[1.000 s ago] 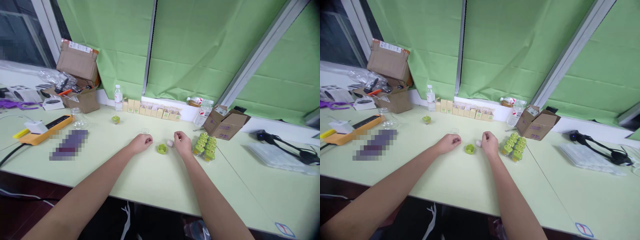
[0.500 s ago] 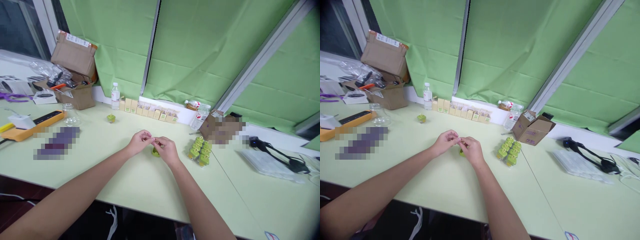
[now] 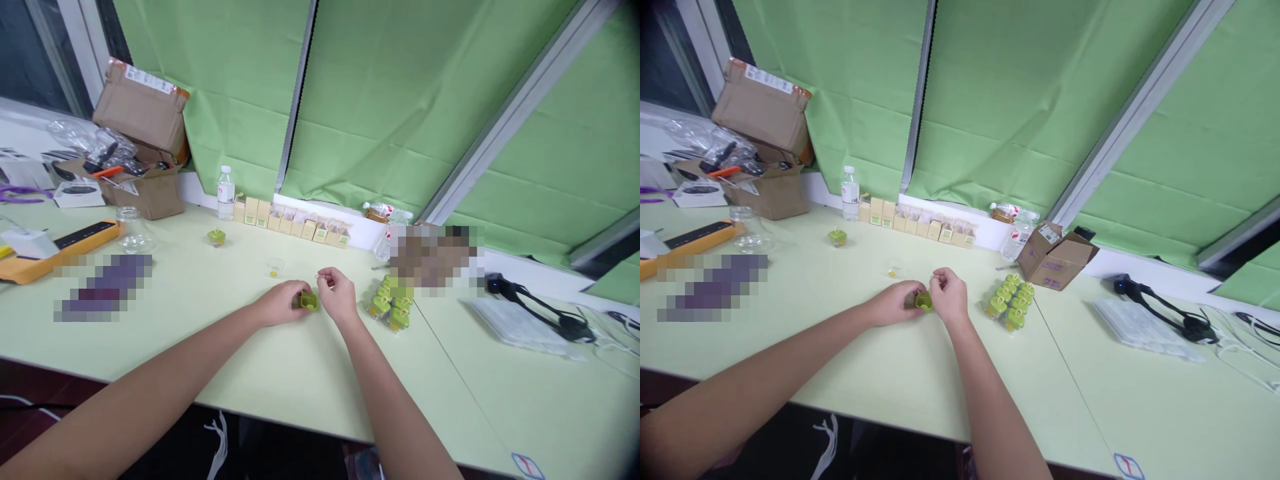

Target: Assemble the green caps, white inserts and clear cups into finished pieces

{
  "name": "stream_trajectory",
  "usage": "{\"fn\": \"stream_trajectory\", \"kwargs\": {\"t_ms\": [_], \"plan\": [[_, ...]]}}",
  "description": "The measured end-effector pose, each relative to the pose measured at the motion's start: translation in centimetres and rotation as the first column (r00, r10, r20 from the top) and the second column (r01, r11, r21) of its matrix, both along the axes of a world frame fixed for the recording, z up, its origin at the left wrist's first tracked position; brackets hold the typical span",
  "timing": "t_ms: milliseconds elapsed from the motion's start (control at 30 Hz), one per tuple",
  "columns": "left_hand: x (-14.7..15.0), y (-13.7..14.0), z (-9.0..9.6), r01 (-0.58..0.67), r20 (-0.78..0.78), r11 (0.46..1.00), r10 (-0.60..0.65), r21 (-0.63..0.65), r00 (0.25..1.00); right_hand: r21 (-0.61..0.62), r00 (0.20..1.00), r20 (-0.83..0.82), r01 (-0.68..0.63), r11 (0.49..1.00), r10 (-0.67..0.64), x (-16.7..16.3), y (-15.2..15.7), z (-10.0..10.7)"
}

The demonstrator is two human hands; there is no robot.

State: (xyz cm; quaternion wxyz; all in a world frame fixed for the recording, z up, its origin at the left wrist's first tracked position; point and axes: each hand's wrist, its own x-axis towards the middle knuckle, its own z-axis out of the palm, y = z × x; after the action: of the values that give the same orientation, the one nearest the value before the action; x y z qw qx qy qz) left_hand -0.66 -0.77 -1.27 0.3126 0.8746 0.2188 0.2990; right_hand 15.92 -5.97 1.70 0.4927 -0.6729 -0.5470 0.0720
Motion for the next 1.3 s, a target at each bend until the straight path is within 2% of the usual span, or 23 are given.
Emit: {"fn": "stream_trajectory", "kwargs": {"t_ms": [333,600,900,1167,1300], "plan": [[-1.5,2.0,0.9,-0.171,0.203,0.982,0.151,0.086,0.968,0.01,0.985,0.061,-0.161,0.987,0.16,-1.2,-0.4,-0.1],[-1.2,0.8,1.3,-0.124,0.188,0.975,0.088,0.187,0.978,-0.038,0.977,0.156,-0.138,0.99,0.143,-1.7,-0.8,0.2],[-1.1,0.7,1.2,-0.11,0.128,0.97,0.083,0.218,0.988,-0.081,0.943,0.313,-0.096,0.992,0.117,-2.3,-1.0,-0.1],[-1.0,0.6,1.0,-0.117,0.139,0.97,0.088,0.213,0.986,-0.035,0.941,0.331,-0.061,0.998,0.069,-2.6,-0.9,-0.2],[-1.0,0.6,0.9,-0.111,0.133,0.962,0.079,0.249,0.988,-0.071,0.945,0.297,-0.123,0.99,0.139,-2.7,-0.8,-0.5]]}}
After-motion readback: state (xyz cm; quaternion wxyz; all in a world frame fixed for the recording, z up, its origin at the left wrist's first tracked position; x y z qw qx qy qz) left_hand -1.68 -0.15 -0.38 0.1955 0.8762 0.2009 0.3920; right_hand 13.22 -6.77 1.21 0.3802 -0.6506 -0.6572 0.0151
